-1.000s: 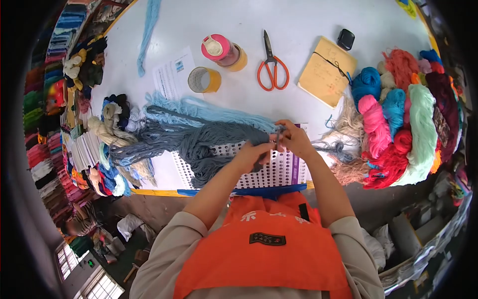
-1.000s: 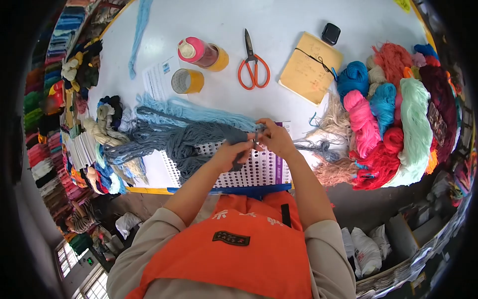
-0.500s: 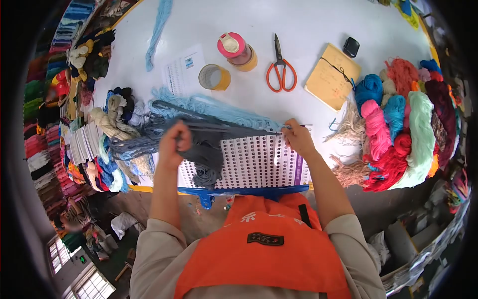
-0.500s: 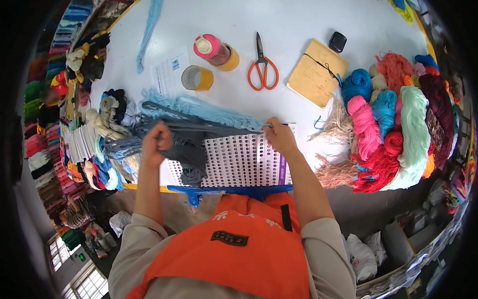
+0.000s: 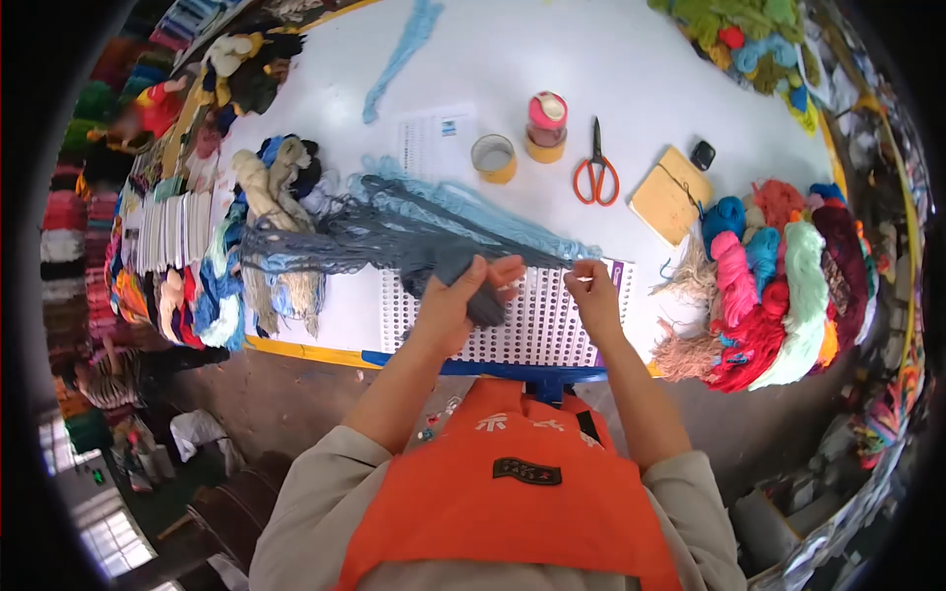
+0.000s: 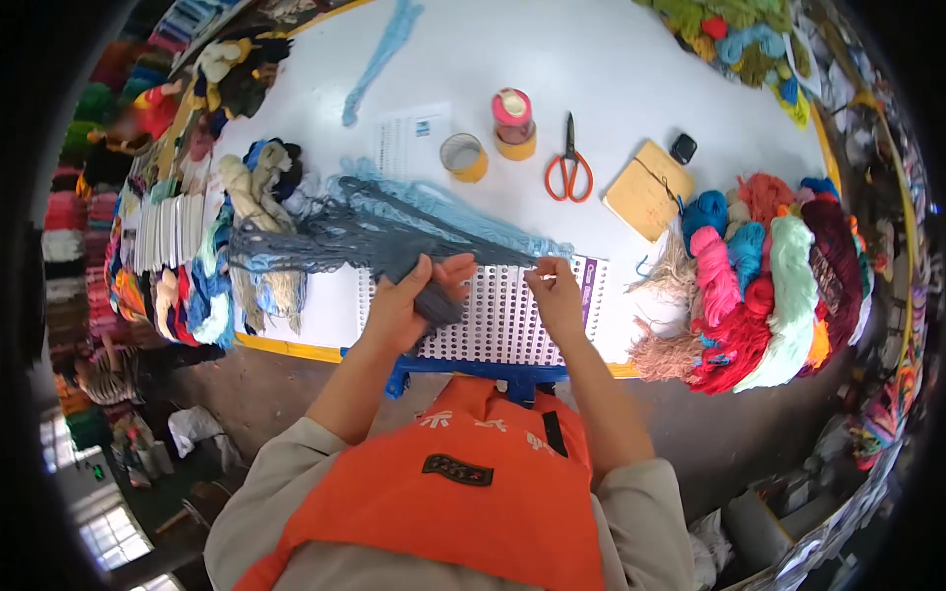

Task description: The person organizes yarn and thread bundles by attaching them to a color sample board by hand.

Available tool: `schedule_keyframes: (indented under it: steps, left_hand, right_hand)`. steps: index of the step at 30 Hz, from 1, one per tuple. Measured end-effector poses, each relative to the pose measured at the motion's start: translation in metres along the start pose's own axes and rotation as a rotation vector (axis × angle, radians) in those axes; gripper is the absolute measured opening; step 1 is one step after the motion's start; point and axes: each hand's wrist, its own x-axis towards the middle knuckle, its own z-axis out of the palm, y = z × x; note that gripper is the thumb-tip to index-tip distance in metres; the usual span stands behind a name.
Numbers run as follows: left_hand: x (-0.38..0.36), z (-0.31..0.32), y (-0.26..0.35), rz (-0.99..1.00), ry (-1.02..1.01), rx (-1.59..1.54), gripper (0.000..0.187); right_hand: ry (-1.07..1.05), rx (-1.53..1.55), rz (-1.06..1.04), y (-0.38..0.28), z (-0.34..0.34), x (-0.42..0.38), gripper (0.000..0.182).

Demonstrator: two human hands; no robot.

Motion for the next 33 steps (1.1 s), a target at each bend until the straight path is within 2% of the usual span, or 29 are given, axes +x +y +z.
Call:
schedule_keyframes:
  steps: [2, 3, 6, 9, 12, 13, 15, 18, 22, 25, 27, 28, 30, 33]
  left_hand:
    - [-0.021, 0.011, 0.008, 0.002, -0.124, -0.095, 0.035]
    - [-0.032, 0.016, 0.012, 0.013, -0.178, -0.119, 0.036]
    - [-0.058, 0.022, 0.017, 0.017, -0.285, -0.093, 0.046]
    - [-0.078, 0.029, 0.021, 0.072, -0.371, 0.03, 0.051]
    - [-0.096, 0.028, 0.027, 0.08, -0.426, 0.062, 0.053]
    - [-0.103, 0.029, 0.031, 0.074, -0.411, 0.034, 0.047]
    - [-0.112, 0.028, 0.033, 0.072, -0.399, 0.006, 0.041]
    - [-0.121, 0.028, 0.031, 0.226, -0.309, 0.301, 0.03]
    - [-0.13, 0.022, 0.033, 0.226, -0.303, 0.243, 0.03]
    - [-0.132, 0.014, 0.035, 0.168, -0.276, 0.218, 0.035]
    - [-0.131, 0.007, 0.036, 0.297, -0.392, 0.395, 0.045]
    - [-0.131, 0.007, 0.037, 0.298, -0.393, 0.396, 0.045]
    - [-0.132, 0.009, 0.038, 0.089, -0.419, -0.036, 0.057]
    - [-0.129, 0.005, 0.037, 0.115, -0.508, 0.038, 0.059]
  right_hand:
    - [-0.124, 0.562, 0.124, -0.063, -0.001, -0.04, 0.011]
    - [-0.151, 0.643, 0.116, -0.098, -0.003, -0.062, 0.006]
    - [-0.231, 0.601, 0.029, -0.156, 0.001, -0.109, 0.007]
    - [-0.178, 0.425, -0.154, -0.165, 0.014, -0.13, 0.014]
    - [-0.179, 0.436, -0.208, -0.173, 0.018, -0.146, 0.013]
    - [-0.179, 0.431, -0.219, -0.175, 0.02, -0.151, 0.013]
    - [-0.187, 0.529, -0.142, -0.179, 0.024, -0.161, 0.011]
    - [-0.183, 0.532, -0.099, -0.182, 0.029, -0.172, 0.01]
    - [-0.169, 0.611, -0.073, -0.191, 0.037, -0.183, 0.009]
    - [-0.178, 0.721, -0.03, -0.193, 0.037, -0.187, 0.007]
    - [-0.222, 0.932, 0.021, -0.195, 0.035, -0.188, 0.007]
    - [-0.278, 0.962, -0.002, -0.191, 0.032, -0.184, 0.007]
    - [-0.252, 0.878, -0.016, -0.192, 0.034, -0.186, 0.007]
    - [-0.194, 0.683, -0.035, -0.205, 0.041, -0.194, 0.009]
